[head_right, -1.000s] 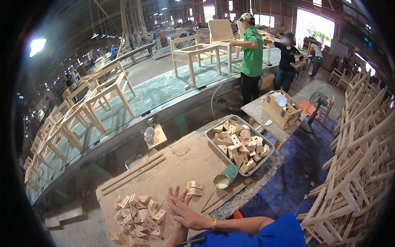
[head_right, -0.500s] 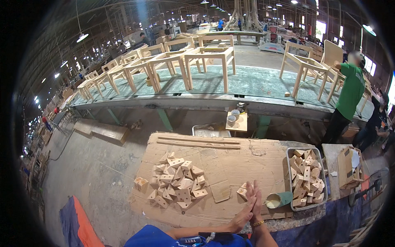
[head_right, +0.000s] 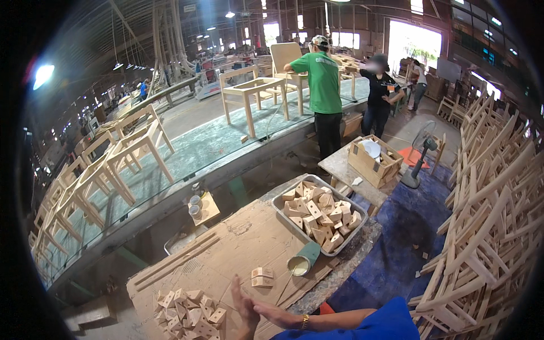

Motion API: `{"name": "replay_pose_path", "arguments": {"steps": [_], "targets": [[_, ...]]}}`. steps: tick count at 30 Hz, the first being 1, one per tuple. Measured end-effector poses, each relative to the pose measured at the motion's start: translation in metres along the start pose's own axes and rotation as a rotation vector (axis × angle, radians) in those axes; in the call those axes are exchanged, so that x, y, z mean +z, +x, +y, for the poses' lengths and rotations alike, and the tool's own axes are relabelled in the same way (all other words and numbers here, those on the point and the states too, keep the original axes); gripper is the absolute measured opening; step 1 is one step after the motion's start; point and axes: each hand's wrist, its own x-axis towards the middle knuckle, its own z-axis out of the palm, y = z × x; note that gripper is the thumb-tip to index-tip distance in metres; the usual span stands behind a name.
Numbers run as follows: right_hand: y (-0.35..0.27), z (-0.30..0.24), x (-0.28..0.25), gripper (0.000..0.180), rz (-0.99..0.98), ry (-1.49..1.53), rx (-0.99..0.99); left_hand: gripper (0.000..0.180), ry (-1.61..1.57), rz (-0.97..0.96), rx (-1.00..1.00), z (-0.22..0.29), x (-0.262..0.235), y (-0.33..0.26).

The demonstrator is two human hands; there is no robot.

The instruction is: The person applies glue to small wooden blocks using a brush and a small container. They pick up individual blocks from a pile, apply the adhesive to specific surfaces, and place the treated pieces into a metal tray. The process is repetitive and performed one piece at a time in a workshop setting.

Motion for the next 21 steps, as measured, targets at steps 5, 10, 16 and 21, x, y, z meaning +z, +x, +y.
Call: {"name": "replay_pose_path", "arguments": {"steps": [5,10,16,21], "targets": [[-0.004,-0.029,0.009,0.061,0.142,-0.388,-0.059,0.054,-0.505,-0.021,-0.299,-0.008,0.036,-0.028],[-0.003,-0.054,-0.035,0.068,-0.056,-0.818,-0.069,0.051,-0.681,-0.483,-0.532,-0.005,0.044,-0.046],[-0.011,-0.07,-0.044,0.073,-0.415,-0.774,0.221,0.048,-0.621,-0.762,-0.574,-0.013,0.018,-0.049],[0.003,-0.056,-0.034,0.07,-0.342,-0.865,0.241,0.046,-0.644,-0.654,-0.58,-0.011,0.008,-0.04]]}}
